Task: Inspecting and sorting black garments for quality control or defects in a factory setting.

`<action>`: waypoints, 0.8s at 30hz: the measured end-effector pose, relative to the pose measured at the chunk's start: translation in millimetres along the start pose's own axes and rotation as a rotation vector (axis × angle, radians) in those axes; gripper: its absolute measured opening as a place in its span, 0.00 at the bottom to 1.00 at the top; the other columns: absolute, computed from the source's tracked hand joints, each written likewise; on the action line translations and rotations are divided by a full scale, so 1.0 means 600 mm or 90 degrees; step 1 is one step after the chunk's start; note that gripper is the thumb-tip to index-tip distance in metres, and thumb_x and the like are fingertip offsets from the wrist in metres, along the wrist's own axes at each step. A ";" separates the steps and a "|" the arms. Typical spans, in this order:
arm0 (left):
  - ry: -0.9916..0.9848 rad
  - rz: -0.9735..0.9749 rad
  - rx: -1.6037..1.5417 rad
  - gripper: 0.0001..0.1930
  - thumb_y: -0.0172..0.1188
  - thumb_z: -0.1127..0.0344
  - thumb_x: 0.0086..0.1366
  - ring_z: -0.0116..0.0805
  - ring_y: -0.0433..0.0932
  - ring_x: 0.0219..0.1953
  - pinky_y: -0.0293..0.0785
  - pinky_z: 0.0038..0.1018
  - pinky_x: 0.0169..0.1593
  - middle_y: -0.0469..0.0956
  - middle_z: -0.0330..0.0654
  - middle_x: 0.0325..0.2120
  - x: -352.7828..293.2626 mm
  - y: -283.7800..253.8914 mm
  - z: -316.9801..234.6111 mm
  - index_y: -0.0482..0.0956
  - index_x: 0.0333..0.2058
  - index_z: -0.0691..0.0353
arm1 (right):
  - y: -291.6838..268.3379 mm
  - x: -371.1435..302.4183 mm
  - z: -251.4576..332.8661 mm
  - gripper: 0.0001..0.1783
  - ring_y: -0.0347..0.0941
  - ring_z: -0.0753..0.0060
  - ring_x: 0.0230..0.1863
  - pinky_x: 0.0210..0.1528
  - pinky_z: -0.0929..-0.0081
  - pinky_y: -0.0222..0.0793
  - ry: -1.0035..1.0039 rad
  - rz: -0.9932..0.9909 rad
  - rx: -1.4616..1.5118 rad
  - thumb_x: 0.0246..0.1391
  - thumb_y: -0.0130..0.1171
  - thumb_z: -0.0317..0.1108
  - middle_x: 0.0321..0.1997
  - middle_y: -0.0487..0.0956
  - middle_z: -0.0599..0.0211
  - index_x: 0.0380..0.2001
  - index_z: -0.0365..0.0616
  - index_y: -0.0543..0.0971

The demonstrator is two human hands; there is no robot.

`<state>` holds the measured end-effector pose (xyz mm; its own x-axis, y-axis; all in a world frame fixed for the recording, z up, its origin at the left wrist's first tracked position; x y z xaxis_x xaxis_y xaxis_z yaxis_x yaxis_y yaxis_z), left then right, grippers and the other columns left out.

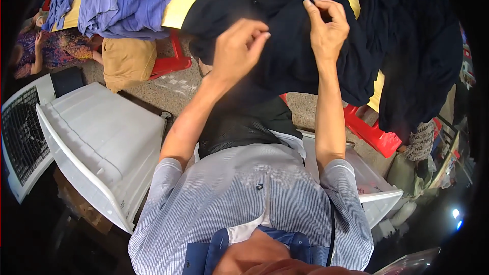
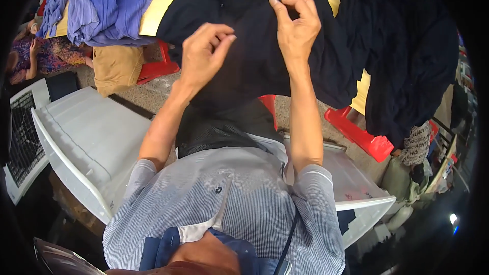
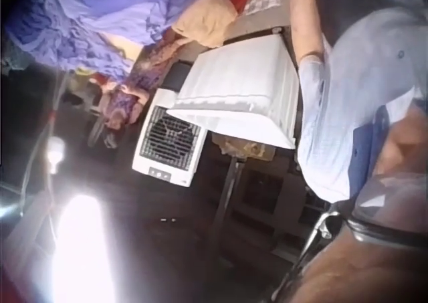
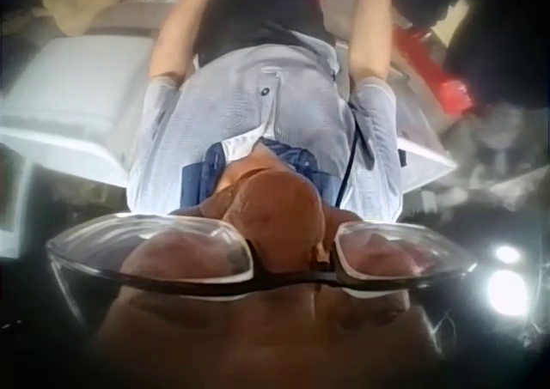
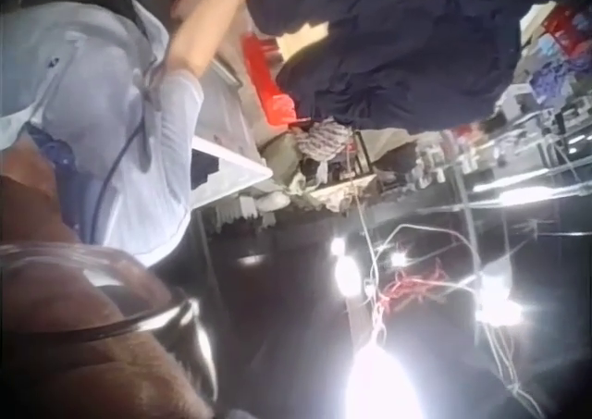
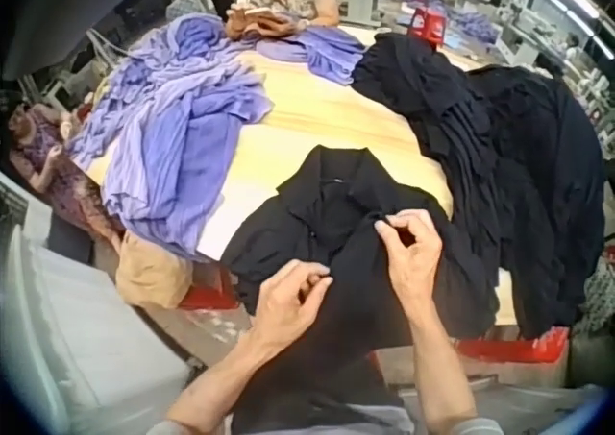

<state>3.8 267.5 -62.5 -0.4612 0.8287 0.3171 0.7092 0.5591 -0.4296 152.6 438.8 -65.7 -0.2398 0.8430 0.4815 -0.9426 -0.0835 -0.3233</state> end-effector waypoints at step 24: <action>0.509 0.427 0.373 0.25 0.56 0.48 0.82 0.51 0.79 0.32 0.71 0.39 0.48 0.79 0.48 0.22 0.196 0.041 0.036 0.82 0.30 0.62 | 0.025 -0.185 0.093 0.19 0.76 0.62 0.42 0.48 0.60 0.66 -0.197 0.159 -0.292 0.46 0.84 0.37 0.40 0.80 0.72 0.41 0.51 0.87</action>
<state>-44.2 379.3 -53.9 0.5178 0.8242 0.2293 0.2353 0.1205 -0.9644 151.8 314.5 -78.5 -0.5625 0.6284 0.5373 -0.6692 0.0357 -0.7422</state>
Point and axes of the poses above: each hand's wrist, its own x-axis towards the middle knuckle, its own y-axis out of the palm, z = x × y, the point moved 2 cm from there along x, towards the middle knuckle
